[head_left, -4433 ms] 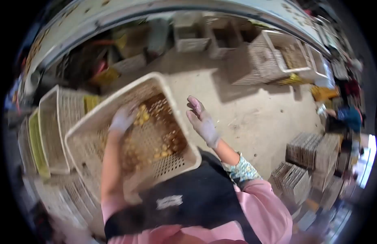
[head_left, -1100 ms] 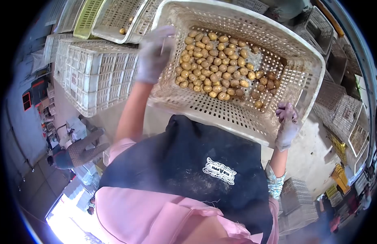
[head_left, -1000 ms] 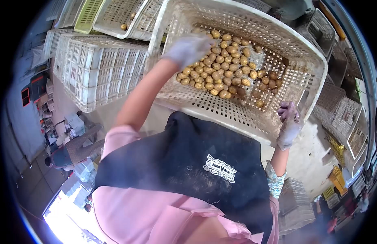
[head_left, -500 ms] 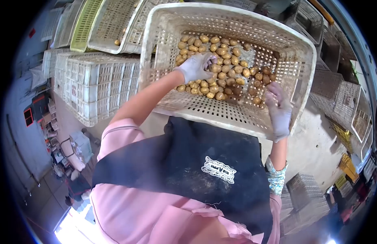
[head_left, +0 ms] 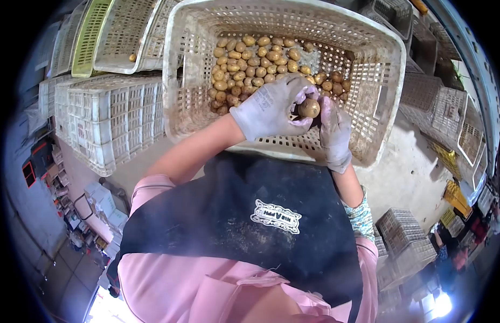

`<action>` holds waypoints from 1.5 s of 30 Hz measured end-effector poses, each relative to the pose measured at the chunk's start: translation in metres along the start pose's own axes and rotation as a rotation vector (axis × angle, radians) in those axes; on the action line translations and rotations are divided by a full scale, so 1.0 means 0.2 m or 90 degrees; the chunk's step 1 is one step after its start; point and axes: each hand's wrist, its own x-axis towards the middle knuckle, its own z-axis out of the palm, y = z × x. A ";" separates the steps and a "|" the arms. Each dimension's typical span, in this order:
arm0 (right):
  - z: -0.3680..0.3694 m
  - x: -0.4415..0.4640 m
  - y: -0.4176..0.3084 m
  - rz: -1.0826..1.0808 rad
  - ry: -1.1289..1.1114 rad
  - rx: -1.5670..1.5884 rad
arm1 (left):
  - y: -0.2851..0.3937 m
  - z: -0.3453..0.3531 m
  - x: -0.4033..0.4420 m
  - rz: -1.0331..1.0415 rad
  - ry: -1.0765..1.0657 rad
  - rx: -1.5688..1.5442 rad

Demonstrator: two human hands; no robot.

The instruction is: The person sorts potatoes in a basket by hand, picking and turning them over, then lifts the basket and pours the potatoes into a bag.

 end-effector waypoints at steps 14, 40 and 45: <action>-0.33 -0.11 0.07 0.315 -0.137 -0.008 | -0.79 0.00 0.03 -0.312 -0.398 0.330; -0.16 -0.01 -0.24 -0.009 -0.024 -0.047 | 0.15 0.02 0.02 -0.012 -0.002 0.026; -0.16 -0.07 -0.23 0.057 -0.016 0.036 | 0.14 0.04 0.06 -0.129 -0.019 -0.083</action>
